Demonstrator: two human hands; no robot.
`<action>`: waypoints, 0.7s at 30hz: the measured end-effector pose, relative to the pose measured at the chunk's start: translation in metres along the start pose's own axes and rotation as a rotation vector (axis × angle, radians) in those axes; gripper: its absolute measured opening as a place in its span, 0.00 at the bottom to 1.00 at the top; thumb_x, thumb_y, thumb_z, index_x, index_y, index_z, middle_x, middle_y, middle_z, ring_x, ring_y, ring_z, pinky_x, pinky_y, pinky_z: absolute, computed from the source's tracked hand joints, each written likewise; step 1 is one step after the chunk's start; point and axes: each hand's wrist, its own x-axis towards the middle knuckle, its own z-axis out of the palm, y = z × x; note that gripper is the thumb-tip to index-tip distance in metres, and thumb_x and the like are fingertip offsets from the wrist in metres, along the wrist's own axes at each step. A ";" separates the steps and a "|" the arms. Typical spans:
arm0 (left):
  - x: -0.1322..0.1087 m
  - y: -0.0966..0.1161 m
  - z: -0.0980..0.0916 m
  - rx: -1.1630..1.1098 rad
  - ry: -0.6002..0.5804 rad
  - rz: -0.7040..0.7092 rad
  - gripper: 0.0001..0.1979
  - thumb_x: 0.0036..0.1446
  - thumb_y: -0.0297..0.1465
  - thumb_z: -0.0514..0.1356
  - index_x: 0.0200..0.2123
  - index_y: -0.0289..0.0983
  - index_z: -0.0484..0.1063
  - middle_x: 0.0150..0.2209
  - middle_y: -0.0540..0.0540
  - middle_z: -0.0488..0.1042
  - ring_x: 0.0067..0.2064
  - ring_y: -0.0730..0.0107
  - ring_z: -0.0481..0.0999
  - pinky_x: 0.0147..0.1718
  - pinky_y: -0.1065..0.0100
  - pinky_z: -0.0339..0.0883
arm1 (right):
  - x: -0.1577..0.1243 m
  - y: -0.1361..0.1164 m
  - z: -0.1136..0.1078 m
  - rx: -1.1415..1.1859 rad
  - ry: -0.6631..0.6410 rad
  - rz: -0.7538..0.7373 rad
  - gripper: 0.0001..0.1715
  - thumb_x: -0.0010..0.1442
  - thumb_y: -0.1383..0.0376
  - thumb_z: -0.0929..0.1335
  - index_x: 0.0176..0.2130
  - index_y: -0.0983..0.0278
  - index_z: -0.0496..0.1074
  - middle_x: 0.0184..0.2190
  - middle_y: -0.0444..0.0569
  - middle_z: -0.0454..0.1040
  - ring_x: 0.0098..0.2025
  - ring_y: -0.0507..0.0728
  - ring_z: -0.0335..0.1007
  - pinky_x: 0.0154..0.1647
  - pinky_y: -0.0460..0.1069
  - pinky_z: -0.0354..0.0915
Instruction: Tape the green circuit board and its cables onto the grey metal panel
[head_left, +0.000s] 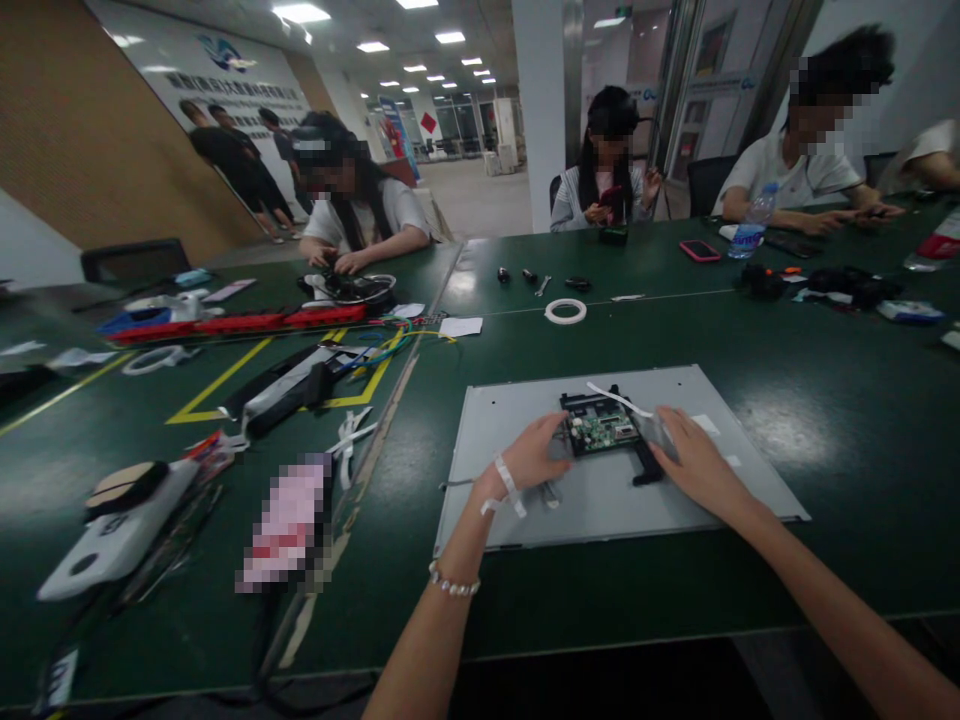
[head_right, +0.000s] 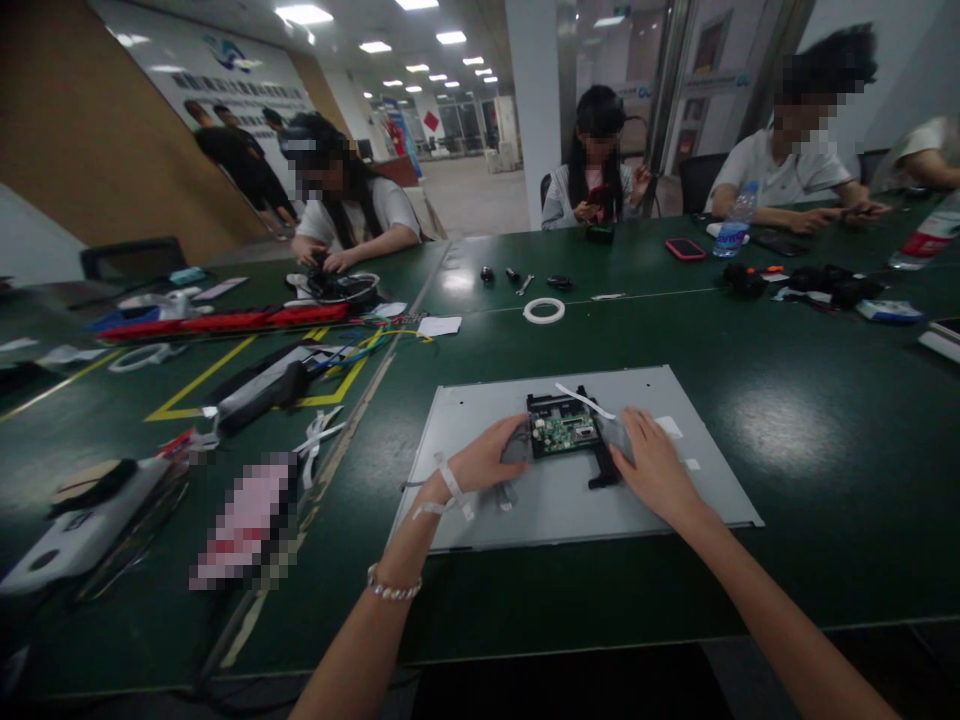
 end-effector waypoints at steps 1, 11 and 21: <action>0.002 0.000 0.002 0.012 0.034 0.000 0.39 0.48 0.32 0.63 0.63 0.33 0.55 0.62 0.32 0.57 0.64 0.48 0.56 0.62 0.52 0.49 | 0.000 0.000 0.000 -0.010 -0.002 -0.003 0.37 0.64 0.51 0.56 0.62 0.73 0.55 0.62 0.63 0.57 0.65 0.69 0.48 0.61 0.64 0.53; 0.007 -0.001 0.013 0.143 0.047 0.056 0.31 0.51 0.32 0.62 0.59 0.38 0.63 0.64 0.34 0.53 0.65 0.45 0.52 0.61 0.49 0.50 | -0.001 -0.003 -0.002 0.032 0.000 0.014 0.36 0.63 0.53 0.58 0.63 0.70 0.55 0.62 0.62 0.57 0.65 0.68 0.47 0.62 0.64 0.52; 0.006 -0.002 0.008 0.151 0.031 0.095 0.30 0.48 0.29 0.64 0.56 0.36 0.64 0.66 0.34 0.47 0.67 0.44 0.47 0.61 0.49 0.51 | 0.022 -0.003 -0.030 0.385 0.038 0.207 0.26 0.60 0.54 0.62 0.54 0.64 0.67 0.50 0.56 0.70 0.50 0.60 0.68 0.51 0.55 0.65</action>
